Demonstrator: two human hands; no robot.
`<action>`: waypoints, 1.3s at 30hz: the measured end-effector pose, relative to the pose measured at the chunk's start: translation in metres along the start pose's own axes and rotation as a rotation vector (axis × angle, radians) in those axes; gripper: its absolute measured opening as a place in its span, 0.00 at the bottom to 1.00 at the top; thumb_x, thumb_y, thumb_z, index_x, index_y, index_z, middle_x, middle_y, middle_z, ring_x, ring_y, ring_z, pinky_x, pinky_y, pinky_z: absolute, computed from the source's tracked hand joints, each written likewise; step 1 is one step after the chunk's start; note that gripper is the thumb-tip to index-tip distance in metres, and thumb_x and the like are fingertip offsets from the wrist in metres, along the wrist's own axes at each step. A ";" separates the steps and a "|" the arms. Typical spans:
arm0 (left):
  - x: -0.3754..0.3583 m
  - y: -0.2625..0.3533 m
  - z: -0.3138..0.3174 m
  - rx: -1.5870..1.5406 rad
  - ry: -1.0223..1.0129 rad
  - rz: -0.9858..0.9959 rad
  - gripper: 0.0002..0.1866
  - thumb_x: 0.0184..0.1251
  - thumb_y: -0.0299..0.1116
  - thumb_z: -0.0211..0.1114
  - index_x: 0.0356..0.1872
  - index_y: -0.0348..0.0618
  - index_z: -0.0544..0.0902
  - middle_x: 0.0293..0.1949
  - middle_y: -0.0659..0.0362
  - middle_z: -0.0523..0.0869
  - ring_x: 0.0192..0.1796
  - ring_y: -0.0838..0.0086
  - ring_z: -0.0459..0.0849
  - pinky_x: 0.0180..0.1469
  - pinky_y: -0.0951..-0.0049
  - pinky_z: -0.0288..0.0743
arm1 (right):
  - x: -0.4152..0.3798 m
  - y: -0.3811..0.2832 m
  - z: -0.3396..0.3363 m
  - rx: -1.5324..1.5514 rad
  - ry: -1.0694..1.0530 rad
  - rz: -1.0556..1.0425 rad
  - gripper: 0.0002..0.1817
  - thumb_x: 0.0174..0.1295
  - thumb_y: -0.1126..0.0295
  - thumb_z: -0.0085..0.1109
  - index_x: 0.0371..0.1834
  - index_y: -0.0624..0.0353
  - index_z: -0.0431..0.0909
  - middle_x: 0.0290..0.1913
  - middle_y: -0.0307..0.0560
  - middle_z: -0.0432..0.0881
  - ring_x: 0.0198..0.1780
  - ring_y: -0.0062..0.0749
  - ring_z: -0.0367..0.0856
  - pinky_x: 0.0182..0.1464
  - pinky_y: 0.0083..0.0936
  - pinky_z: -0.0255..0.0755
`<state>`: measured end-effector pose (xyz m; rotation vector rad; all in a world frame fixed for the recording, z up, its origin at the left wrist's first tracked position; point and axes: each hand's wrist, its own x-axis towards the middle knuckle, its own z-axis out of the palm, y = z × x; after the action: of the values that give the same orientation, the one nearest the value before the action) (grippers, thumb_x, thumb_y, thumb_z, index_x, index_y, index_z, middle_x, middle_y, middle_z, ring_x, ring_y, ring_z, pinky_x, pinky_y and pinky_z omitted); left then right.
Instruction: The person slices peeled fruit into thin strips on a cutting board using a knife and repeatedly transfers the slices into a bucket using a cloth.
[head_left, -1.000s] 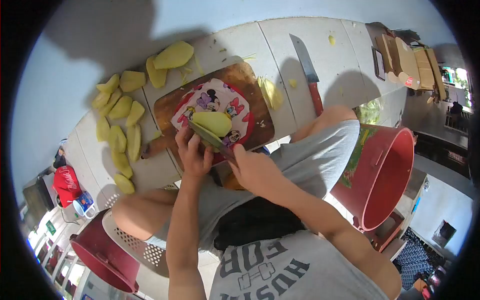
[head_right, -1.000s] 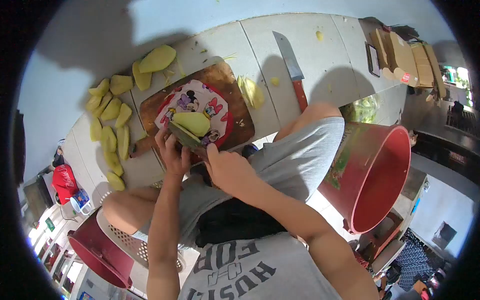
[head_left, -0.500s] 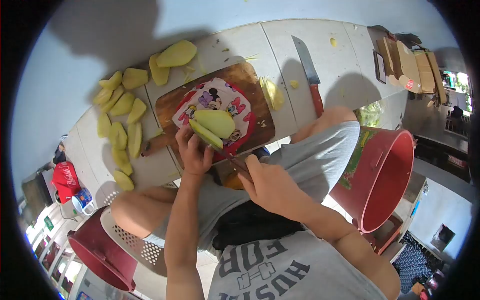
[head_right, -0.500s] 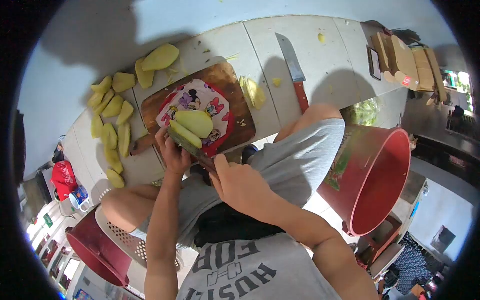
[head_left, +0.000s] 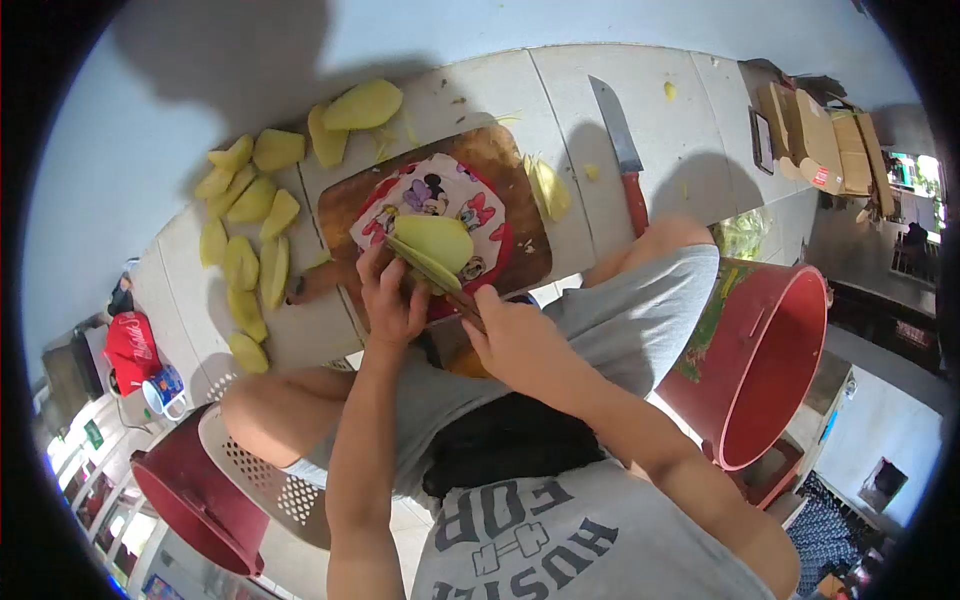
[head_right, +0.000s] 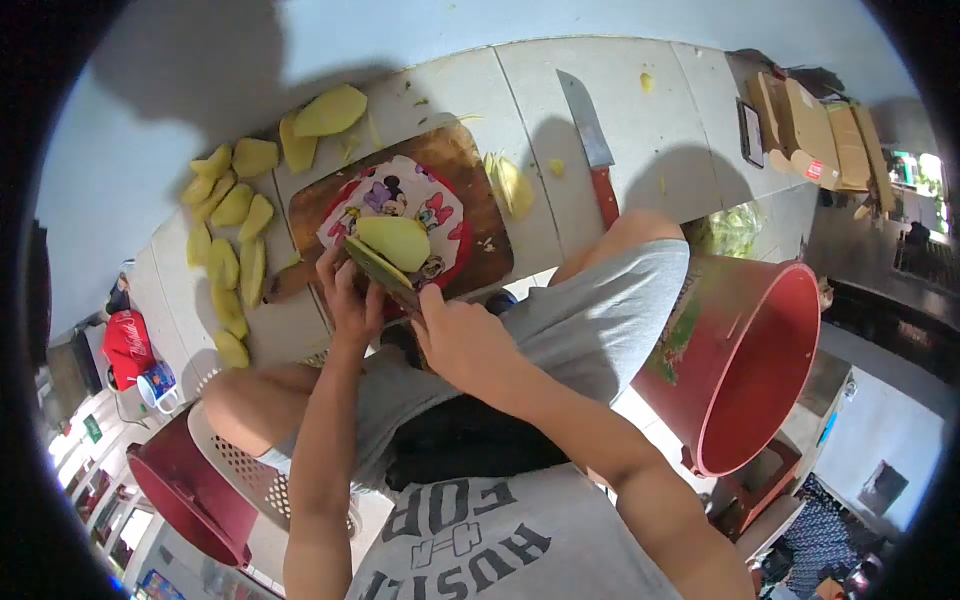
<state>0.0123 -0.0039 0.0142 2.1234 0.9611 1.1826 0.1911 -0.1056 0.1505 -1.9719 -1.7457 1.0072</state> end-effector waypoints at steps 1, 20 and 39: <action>0.004 0.003 0.000 0.012 -0.004 0.009 0.25 0.59 0.31 0.70 0.59 0.41 0.78 0.62 0.41 0.72 0.57 0.45 0.79 0.59 0.51 0.76 | -0.007 -0.007 -0.011 0.016 -0.006 0.008 0.15 0.72 0.63 0.57 0.45 0.64 0.66 0.27 0.63 0.83 0.29 0.61 0.85 0.32 0.49 0.80; 0.009 0.007 -0.002 0.022 0.006 0.015 0.26 0.55 0.30 0.73 0.57 0.43 0.77 0.59 0.41 0.73 0.55 0.47 0.79 0.55 0.54 0.77 | 0.008 -0.006 -0.007 -0.021 -0.022 0.038 0.14 0.72 0.63 0.57 0.46 0.63 0.67 0.28 0.63 0.82 0.32 0.61 0.86 0.32 0.49 0.81; 0.005 0.001 0.000 0.010 -0.016 -0.004 0.26 0.60 0.34 0.71 0.59 0.43 0.75 0.60 0.41 0.71 0.52 0.47 0.81 0.53 0.54 0.78 | 0.022 -0.006 -0.010 -0.069 -0.085 0.051 0.39 0.60 0.71 0.61 0.75 0.66 0.58 0.29 0.67 0.84 0.33 0.65 0.85 0.40 0.55 0.79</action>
<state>0.0140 -0.0002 0.0175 2.1341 0.9662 1.1597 0.1942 -0.0817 0.1551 -2.0537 -1.8064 1.0760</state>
